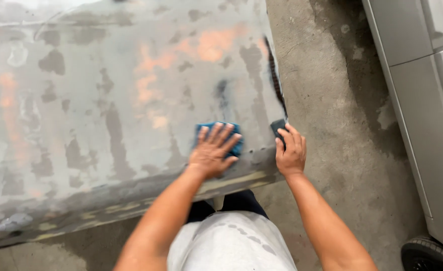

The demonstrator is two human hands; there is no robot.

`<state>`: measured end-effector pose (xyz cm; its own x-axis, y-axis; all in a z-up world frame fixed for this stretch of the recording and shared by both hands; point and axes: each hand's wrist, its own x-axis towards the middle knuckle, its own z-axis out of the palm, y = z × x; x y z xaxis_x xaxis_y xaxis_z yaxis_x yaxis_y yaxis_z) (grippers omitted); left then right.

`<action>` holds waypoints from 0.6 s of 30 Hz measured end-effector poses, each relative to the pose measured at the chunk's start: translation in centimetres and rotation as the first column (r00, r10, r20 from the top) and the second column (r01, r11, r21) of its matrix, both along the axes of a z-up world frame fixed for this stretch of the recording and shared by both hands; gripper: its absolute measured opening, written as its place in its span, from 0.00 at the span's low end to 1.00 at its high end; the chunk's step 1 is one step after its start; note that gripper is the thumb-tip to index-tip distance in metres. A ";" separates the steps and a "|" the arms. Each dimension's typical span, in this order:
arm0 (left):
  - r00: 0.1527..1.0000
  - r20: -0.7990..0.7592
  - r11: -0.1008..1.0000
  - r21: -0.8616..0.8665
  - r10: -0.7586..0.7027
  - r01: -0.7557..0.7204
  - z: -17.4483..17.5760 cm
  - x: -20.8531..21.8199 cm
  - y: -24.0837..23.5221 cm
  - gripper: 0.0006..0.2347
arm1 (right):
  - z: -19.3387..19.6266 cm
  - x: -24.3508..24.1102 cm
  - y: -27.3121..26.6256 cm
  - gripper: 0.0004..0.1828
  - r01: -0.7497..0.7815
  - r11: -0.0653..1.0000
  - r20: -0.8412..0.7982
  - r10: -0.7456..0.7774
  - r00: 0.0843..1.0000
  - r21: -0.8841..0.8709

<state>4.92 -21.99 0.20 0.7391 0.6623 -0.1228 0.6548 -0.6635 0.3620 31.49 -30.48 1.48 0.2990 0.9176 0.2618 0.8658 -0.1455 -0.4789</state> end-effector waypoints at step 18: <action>0.650 -0.054 0.646 0.202 0.758 -0.736 -2.0 -22.5 -6.0 0.34 | 1.2 -18.2 -0.4 0.16 -0.572 0.820 -0.060 0.570 0.819 -0.007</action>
<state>-17.56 -27.95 -1.77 -0.0300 0.9992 -0.0256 0.9822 0.0342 0.1846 13.30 -30.91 2.63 -0.2679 0.9338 0.2372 0.7709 0.3554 -0.5285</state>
